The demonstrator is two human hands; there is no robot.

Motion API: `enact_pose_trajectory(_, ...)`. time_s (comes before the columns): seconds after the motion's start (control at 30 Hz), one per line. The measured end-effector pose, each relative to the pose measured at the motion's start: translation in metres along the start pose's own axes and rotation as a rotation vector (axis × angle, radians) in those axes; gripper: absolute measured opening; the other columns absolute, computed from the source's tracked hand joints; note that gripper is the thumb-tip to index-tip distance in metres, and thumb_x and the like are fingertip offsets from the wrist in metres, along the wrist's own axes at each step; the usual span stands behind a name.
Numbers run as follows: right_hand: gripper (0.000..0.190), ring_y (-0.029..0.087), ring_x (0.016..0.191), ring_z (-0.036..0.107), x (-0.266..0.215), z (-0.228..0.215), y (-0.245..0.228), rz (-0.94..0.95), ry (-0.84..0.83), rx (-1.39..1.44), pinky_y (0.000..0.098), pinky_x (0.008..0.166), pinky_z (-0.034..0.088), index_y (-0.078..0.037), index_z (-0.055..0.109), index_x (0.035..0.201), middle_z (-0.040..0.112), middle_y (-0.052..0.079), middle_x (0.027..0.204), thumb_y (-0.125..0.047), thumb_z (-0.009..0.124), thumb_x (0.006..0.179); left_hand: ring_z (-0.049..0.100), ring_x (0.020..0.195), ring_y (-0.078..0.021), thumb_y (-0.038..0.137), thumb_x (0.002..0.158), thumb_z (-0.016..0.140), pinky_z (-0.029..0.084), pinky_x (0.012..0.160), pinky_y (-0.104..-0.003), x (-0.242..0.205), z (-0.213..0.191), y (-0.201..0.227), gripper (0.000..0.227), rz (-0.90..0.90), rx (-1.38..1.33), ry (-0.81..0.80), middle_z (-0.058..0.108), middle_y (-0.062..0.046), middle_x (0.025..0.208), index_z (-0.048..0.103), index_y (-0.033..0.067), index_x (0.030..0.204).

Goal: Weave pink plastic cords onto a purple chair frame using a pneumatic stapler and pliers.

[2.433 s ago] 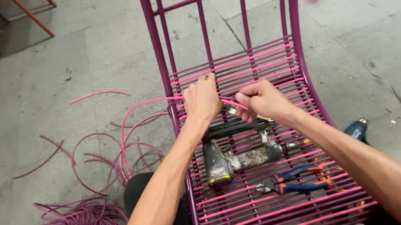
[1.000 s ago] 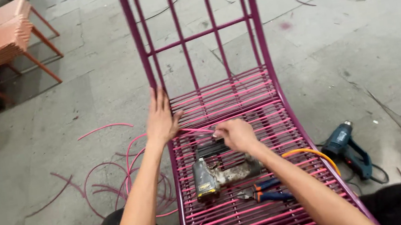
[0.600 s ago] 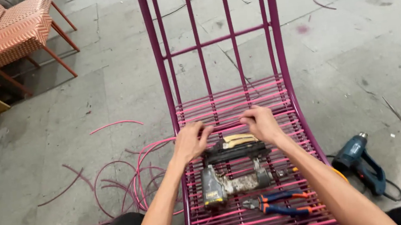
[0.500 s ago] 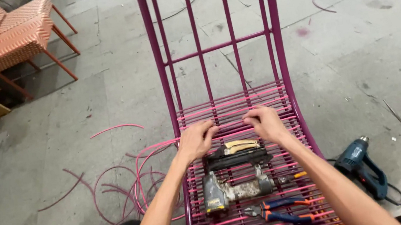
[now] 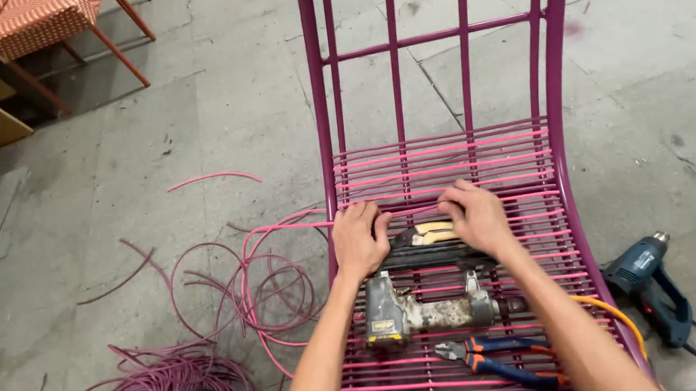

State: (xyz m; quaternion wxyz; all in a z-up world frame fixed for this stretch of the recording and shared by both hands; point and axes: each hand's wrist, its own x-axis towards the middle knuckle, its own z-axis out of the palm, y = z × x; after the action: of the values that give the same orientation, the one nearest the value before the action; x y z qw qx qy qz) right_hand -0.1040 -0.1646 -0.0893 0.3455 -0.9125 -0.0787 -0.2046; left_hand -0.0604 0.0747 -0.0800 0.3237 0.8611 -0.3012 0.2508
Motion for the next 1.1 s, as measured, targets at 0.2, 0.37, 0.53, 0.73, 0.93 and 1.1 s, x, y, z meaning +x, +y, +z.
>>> enact_pose_trajectory(0.2, 0.005, 0.038, 0.083, 0.066, -0.012, 0.002, -0.02, -0.013, 0.106, -0.042, 0.0477, 0.068, 0.051, -0.009, 0.068, 0.091, 0.063, 0.011, 0.091, -0.014, 0.067, 0.092, 0.061, 0.087, -0.032, 0.024, 0.091, 0.067, 0.042, 0.075, -0.046, -0.011, -0.004, 0.004, 0.018, -0.055, -0.032, 0.05, 0.063, -0.009, 0.087, 0.066, 0.0073, 0.086)
enact_pose_trajectory(0.37, 0.005, 0.037, 0.083, 0.067, -0.012, 0.002, -0.017, -0.024, 0.111, -0.038, 0.0466, 0.068, 0.051, -0.008, 0.068, 0.091, 0.064, 0.011, 0.091, -0.012, 0.068, 0.089, 0.06, 0.087, -0.0325, 0.026, 0.093, 0.067, 0.042, 0.076, -0.045, -0.01, -0.006, 0.007, 0.021, -0.055, -0.011, 0.012, 0.062, -0.011, 0.087, 0.066, 0.0063, 0.088)
enact_pose_trajectory(0.53, 0.005, 0.036, 0.083, 0.067, -0.014, -0.002, -0.02, -0.004, 0.113, -0.038, 0.0457, 0.069, 0.051, -0.007, 0.068, 0.091, 0.064, 0.011, 0.089, -0.012, 0.068, 0.089, 0.06, 0.089, -0.0328, 0.025, 0.093, 0.066, 0.042, 0.079, -0.045, -0.01, -0.008, 0.011, 0.019, -0.047, -0.004, -0.008, 0.062, -0.012, 0.09, 0.066, 0.0062, 0.09)
enact_pose_trajectory(0.73, 0.005, 0.036, 0.082, 0.066, -0.016, -0.006, -0.025, 0.011, 0.118, -0.043, 0.0445, 0.068, 0.051, -0.007, 0.068, 0.088, 0.063, 0.012, 0.086, -0.012, 0.069, 0.087, 0.06, 0.091, -0.0342, 0.026, 0.091, 0.064, 0.041, 0.079, -0.047, -0.004, -0.007, 0.007, 0.02, -0.044, 0.014, -0.053, 0.064, -0.013, 0.092, 0.067, 0.0064, 0.09)
enact_pose_trajectory(0.93, 0.01, 0.029, 0.076, 0.066, -0.002, -0.022, 0.004, 0.069, -0.075, 0.088, 0.0408, 0.067, 0.051, -0.006, 0.073, 0.089, 0.066, 0.01, 0.082, -0.016, 0.071, 0.088, 0.068, 0.084, -0.0368, 0.03, 0.089, 0.066, 0.048, 0.072, -0.051, 0.036, -0.017, -0.001, 0.023, -0.158, -0.065, -0.394, 0.072, -0.015, 0.084, 0.071, 0.0078, 0.084)
enact_pose_trajectory(1.1, 0.023, 0.014, 0.074, 0.058, 0.033, -0.05, 0.031, 0.3, -0.329, 0.362, 0.0372, 0.065, 0.046, -0.002, 0.08, 0.098, 0.066, 0.005, 0.076, -0.022, 0.069, 0.097, 0.069, 0.079, -0.0391, 0.029, 0.09, 0.068, 0.051, 0.065, -0.052, 0.098, -0.032, 0.017, 0.022, -0.209, -0.154, -0.499, 0.072, -0.015, 0.079, 0.072, 0.0087, 0.083)
